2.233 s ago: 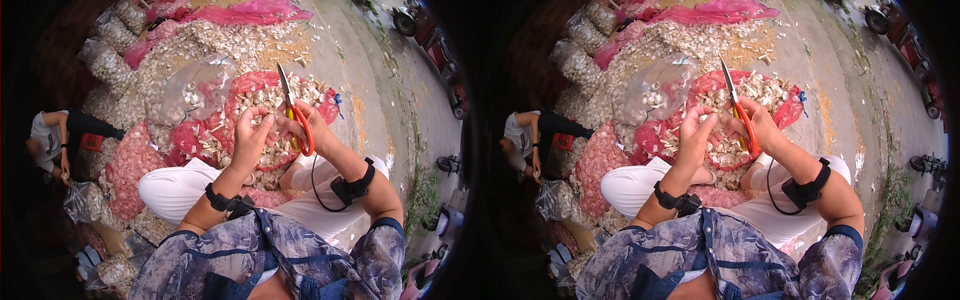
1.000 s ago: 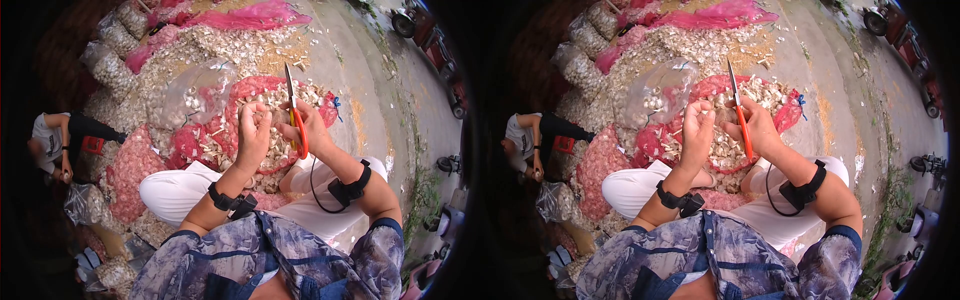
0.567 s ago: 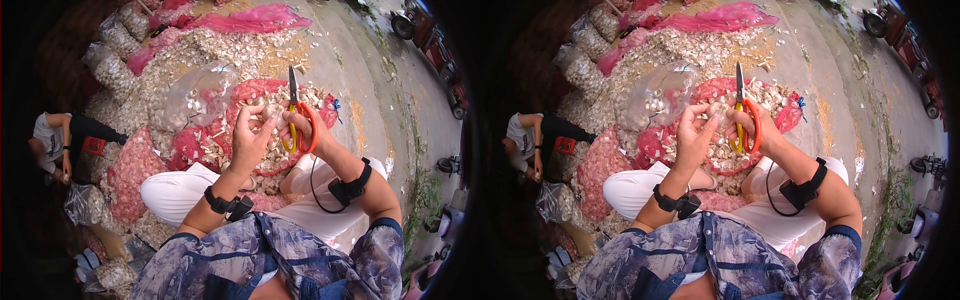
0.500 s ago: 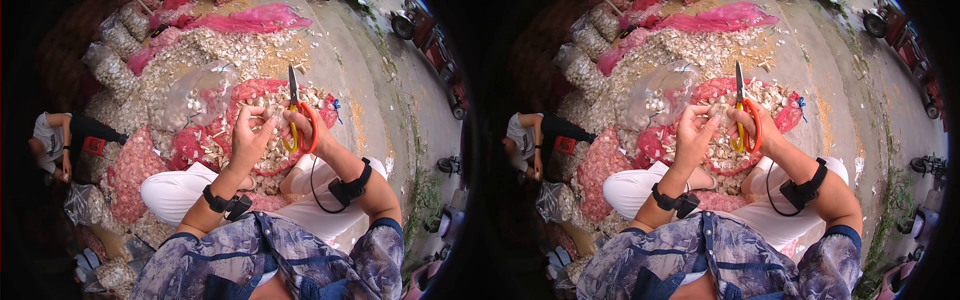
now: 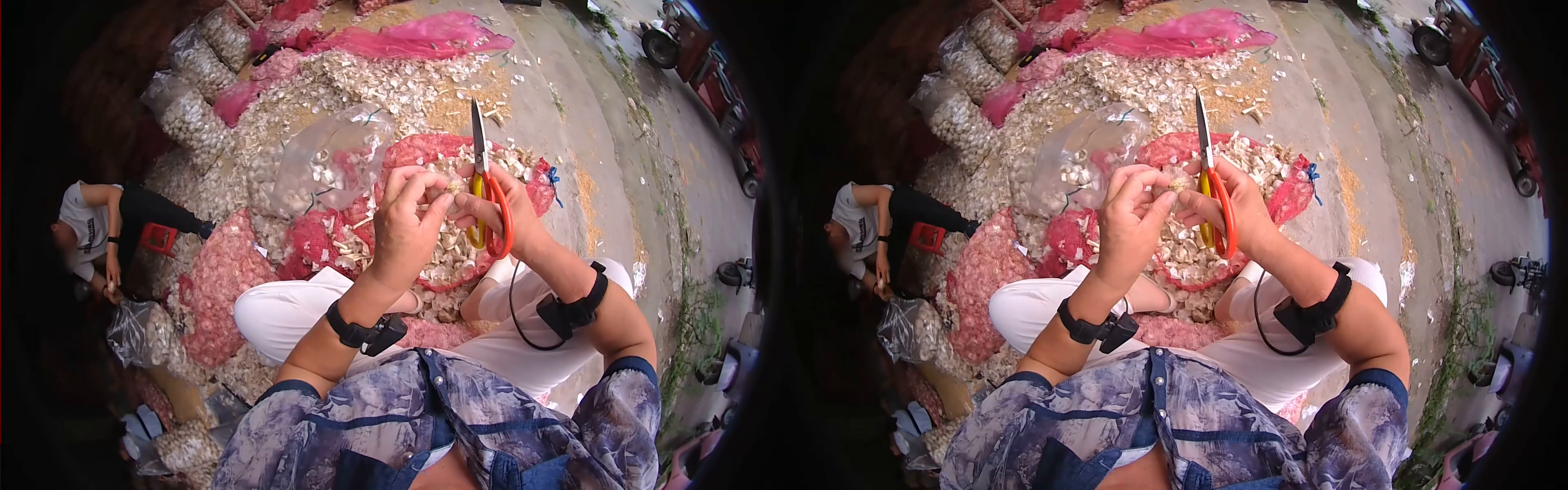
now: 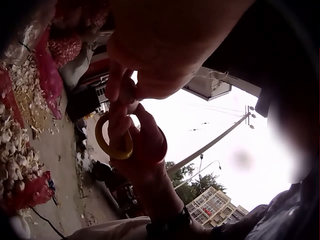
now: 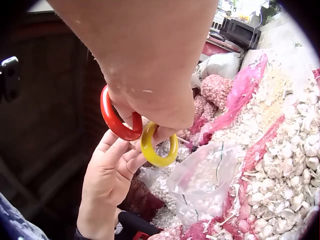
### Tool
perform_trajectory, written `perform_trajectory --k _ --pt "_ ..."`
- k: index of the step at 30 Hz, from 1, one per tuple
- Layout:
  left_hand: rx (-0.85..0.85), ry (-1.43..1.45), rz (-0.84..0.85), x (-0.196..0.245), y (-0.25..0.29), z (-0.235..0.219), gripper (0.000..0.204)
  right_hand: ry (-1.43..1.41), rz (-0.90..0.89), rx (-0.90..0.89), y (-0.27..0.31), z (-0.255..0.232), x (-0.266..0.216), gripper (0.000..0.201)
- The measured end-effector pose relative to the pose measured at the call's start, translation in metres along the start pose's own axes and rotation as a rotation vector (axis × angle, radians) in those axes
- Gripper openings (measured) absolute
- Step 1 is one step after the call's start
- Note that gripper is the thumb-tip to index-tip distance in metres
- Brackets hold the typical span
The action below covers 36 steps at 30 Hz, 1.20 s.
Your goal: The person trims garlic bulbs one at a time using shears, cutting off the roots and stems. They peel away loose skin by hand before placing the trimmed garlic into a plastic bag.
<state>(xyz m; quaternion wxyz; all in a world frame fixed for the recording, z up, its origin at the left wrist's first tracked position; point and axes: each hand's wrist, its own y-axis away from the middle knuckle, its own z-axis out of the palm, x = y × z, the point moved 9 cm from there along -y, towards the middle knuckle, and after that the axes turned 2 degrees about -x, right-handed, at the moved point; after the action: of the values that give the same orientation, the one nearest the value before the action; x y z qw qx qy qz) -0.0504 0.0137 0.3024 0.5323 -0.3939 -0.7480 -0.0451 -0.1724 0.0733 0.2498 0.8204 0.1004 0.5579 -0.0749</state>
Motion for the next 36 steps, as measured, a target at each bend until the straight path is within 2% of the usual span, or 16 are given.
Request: perform_trajectory --k 5,8,10,14,16,21,24,26,27,28,30,32,34,35,36 --pt "0.115 -0.024 0.076 0.000 0.001 0.005 0.013 0.112 -0.099 0.083 0.002 -0.008 -0.008 0.037" --pt "0.116 0.058 0.040 -0.002 -0.003 0.008 0.010 0.100 -0.119 0.093 0.001 -0.011 -0.009 0.038" --pt "0.215 0.173 0.036 -0.003 -0.002 0.004 0.009 0.114 -0.120 0.115 0.004 -0.010 -0.013 0.039" --pt "0.208 0.260 -0.025 -0.007 -0.001 0.010 0.009 0.180 -0.170 0.133 0.003 -0.018 -0.007 0.040" --pt "0.176 -0.002 0.099 0.004 -0.003 0.010 0.008 0.201 -0.164 0.139 0.004 -0.020 -0.006 0.040" --pt "0.163 -0.243 0.123 0.021 0.001 0.013 0.009 0.219 -0.163 0.154 0.005 -0.018 -0.011 0.040" --pt "0.158 -0.269 0.142 0.021 0.002 0.015 0.009 0.055 -0.100 0.127 0.003 -0.016 -0.013 0.039" --pt "0.144 -0.256 0.152 0.020 0.001 0.016 0.009 -0.141 0.074 0.032 0.002 -0.012 0.001 0.040" --pt "0.112 -0.257 0.170 0.022 0.001 0.018 0.009 -0.178 0.162 -0.005 0.002 -0.008 0.009 0.047" --pt "0.081 -0.258 0.188 0.023 0.000 0.020 0.009 -0.178 0.162 -0.004 0.001 -0.011 0.009 0.047" --pt "0.050 -0.228 0.186 0.022 0.001 0.019 0.009 -0.222 0.384 -0.105 0.005 -0.007 0.026 0.049" --pt "0.021 -0.198 0.184 0.020 0.001 0.019 0.009 -0.180 0.383 -0.062 0.004 -0.011 0.026 0.050" --pt "0.085 -0.228 0.273 0.026 0.006 0.014 0.006 -0.355 0.504 -0.025 0.008 -0.012 0.033 0.048" --pt "0.084 -0.228 0.274 0.021 0.007 0.015 0.006 -0.414 0.395 0.001 0.004 -0.013 0.027 0.048" --pt "0.096 -0.034 0.142 0.003 0.006 0.011 0.003 -0.414 0.395 0.002 0.002 -0.016 0.029 0.048"
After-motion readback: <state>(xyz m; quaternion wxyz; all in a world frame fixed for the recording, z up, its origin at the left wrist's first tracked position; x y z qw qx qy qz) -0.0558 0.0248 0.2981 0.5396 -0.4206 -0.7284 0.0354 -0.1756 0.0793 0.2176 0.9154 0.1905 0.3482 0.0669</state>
